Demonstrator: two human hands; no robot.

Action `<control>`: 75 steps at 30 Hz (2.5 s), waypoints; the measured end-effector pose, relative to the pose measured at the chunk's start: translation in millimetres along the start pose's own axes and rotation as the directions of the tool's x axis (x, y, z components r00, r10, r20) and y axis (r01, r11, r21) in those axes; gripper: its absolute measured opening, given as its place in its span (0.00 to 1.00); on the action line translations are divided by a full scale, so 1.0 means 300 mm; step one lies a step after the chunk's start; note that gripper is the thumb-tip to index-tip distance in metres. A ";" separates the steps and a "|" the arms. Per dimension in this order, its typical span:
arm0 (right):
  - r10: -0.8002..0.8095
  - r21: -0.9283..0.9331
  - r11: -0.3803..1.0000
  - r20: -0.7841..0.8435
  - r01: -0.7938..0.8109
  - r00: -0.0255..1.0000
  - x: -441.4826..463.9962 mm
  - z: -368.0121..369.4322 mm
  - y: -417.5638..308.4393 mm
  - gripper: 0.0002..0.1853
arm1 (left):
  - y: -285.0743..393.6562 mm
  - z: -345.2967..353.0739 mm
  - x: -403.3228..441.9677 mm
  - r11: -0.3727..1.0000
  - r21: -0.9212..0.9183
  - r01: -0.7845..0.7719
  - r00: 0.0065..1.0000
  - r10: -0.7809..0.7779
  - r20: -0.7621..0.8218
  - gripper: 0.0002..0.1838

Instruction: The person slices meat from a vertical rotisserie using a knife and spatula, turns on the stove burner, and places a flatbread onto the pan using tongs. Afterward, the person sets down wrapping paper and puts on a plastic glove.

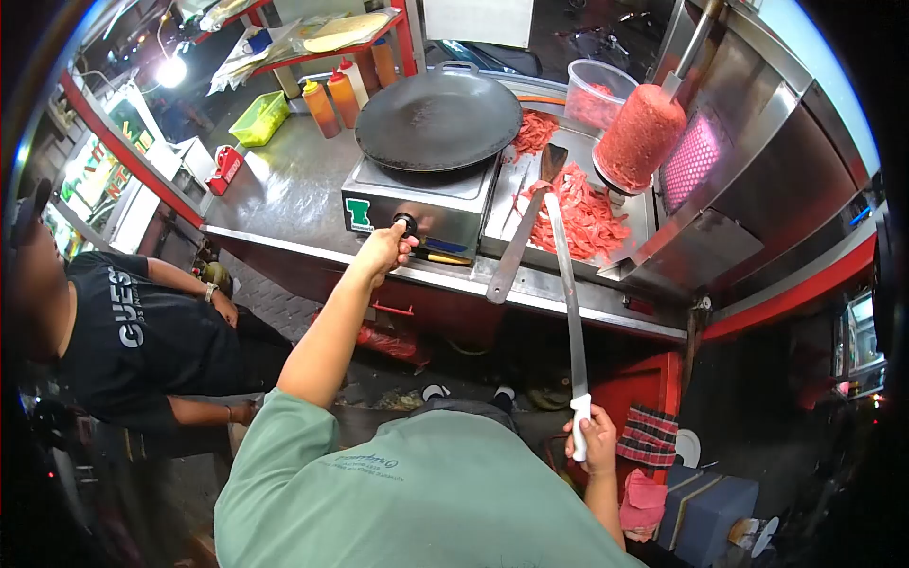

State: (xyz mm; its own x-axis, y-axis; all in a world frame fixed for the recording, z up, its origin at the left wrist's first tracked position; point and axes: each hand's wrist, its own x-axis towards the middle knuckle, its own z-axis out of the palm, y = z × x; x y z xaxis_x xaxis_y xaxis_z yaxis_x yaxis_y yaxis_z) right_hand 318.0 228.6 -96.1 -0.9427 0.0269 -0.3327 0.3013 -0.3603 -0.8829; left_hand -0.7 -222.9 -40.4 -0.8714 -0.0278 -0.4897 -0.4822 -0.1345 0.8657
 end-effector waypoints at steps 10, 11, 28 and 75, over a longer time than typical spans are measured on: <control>0.219 -0.134 0.962 -0.133 -0.236 0.967 -0.354 -0.316 -0.177 0.23 | 0.034 -0.049 0.025 0.921 0.390 0.000 0.998 -0.024 0.058 0.28; 0.212 -0.128 0.964 -0.146 -0.231 0.966 -0.376 -0.320 -0.167 0.23 | 0.043 -0.041 0.016 0.928 0.371 0.012 0.997 -0.037 0.060 0.28; 0.124 -0.041 0.991 -0.128 -0.131 0.984 -0.278 -0.173 -0.166 0.21 | 0.043 -0.070 -0.012 0.967 0.254 -0.019 0.999 0.005 0.054 0.26; -0.363 -0.167 0.842 0.527 0.513 0.768 0.381 0.549 -0.317 0.09 | -0.265 -0.098 -0.298 0.752 0.658 -0.043 0.978 -0.104 0.182 0.25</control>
State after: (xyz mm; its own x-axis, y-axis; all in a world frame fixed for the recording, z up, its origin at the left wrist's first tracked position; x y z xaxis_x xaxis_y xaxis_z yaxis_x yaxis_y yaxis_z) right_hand 157.9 112.2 4.4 -0.9093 -0.3400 0.2401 -0.2058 -0.1341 -0.9694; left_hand 118.2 -239.0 -68.6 -0.8182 0.1671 -0.5500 -0.3846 0.5519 0.7399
